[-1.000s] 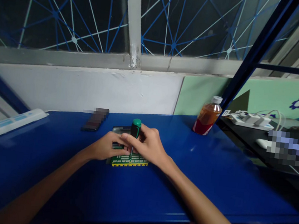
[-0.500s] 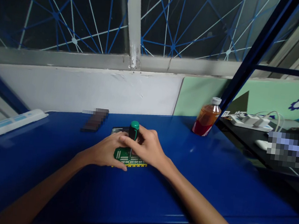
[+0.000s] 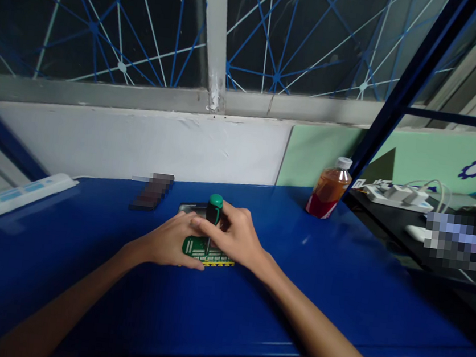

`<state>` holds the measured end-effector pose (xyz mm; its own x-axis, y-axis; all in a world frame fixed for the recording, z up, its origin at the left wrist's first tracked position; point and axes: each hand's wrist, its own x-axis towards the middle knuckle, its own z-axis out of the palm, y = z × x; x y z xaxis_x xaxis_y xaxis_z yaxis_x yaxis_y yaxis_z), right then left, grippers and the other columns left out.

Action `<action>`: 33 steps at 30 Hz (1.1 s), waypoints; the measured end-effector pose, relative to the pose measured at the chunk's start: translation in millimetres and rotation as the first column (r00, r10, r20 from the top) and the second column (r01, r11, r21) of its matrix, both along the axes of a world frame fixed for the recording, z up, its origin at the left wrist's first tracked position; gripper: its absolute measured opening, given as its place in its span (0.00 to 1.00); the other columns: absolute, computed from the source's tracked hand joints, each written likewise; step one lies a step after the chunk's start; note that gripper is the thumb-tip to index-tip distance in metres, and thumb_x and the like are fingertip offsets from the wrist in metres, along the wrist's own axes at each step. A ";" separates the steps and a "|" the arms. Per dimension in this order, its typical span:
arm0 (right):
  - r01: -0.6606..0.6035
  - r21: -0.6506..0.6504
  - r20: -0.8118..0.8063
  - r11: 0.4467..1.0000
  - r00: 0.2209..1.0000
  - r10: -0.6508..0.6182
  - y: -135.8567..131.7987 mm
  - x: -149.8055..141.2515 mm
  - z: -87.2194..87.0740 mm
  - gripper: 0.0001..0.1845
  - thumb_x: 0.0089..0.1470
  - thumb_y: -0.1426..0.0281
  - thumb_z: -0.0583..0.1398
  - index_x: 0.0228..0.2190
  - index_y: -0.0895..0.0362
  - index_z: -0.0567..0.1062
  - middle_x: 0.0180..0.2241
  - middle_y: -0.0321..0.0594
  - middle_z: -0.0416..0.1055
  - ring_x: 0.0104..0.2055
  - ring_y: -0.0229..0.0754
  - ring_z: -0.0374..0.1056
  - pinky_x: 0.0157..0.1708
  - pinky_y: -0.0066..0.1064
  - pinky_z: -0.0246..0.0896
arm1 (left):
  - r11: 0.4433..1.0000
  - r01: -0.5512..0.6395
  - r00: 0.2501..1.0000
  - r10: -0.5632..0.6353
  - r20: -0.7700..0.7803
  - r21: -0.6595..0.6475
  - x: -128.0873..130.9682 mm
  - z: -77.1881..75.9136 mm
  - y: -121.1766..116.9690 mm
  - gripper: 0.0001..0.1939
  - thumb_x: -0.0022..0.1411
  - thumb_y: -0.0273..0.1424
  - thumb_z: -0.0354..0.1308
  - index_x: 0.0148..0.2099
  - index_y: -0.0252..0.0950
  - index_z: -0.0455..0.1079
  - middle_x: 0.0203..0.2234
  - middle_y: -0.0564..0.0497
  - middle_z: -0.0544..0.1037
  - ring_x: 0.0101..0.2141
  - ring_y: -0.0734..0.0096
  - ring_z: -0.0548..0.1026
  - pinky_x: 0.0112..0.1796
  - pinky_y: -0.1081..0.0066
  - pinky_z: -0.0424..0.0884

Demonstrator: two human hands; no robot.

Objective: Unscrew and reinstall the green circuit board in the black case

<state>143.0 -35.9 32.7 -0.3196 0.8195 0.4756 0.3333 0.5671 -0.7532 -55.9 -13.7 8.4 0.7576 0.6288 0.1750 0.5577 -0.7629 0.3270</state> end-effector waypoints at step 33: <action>-0.049 0.091 0.096 0.995 0.995 0.040 3.5 5.8 9.6 0.12 0.50 0.66 0.63 0.25 0.56 0.64 0.19 0.28 0.60 0.20 0.30 0.55 0.20 0.26 0.51 | 0.996 -0.093 0.995 0.093 -0.038 -0.011 -4.5 1.4 4.6 0.31 0.45 0.50 0.65 0.49 0.39 0.73 0.45 0.43 0.72 0.46 0.47 0.68 0.47 0.50 0.62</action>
